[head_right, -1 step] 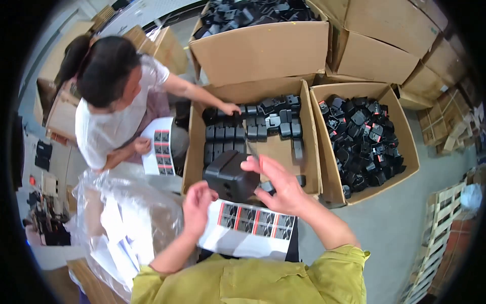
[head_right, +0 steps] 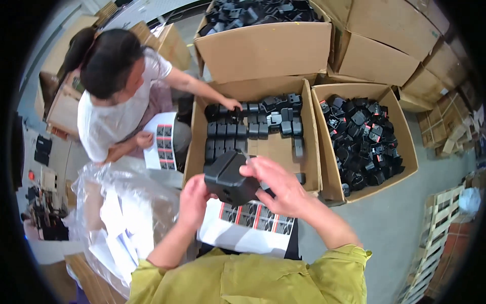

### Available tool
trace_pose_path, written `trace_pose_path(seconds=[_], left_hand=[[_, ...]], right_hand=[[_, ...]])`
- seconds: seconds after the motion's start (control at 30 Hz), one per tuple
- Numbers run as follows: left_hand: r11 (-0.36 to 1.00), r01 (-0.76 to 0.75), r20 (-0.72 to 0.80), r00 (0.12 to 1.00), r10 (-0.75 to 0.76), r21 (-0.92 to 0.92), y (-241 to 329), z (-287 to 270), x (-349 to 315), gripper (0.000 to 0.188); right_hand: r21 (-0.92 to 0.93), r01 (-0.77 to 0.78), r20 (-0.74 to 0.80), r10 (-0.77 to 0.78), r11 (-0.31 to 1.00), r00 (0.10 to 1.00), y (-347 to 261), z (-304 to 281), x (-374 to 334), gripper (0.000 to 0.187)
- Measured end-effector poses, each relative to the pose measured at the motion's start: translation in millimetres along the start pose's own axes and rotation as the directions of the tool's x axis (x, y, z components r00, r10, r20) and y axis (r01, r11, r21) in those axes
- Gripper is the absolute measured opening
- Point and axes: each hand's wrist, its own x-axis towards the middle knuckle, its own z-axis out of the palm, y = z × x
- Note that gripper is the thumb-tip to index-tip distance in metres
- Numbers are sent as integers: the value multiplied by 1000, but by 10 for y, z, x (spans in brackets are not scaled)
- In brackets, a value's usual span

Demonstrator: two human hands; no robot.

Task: Apply red and black stickers to black plastic components being sorted into boxes.

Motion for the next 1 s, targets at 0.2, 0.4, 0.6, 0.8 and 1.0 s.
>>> trace_pose_path(seconds=[0.2,0.4,0.6,0.8,1.0], left_hand=[[956,231,498,859,-115,-179,462,-216,-468,35],[910,310,645,761,-64,-276,598,-121,-859,40],[982,-83,426,892,149,-171,438,-161,-867,30],[985,-138,399,902,168,-104,258,-150,-804,27],[980,-182,406,892,198,-78,190,-186,-810,29]], right_hand=[[-115,437,184,-413,892,892,-788,-141,25,41],[-258,516,293,-442,817,848,-1160,-197,48,41],[610,-219,-29,297,762,954,-1413,50,-109,24],[725,-550,255,580,414,773,-1408,447,-78,6],[603,-603,170,654,523,737,-1273,499,-113,9]])
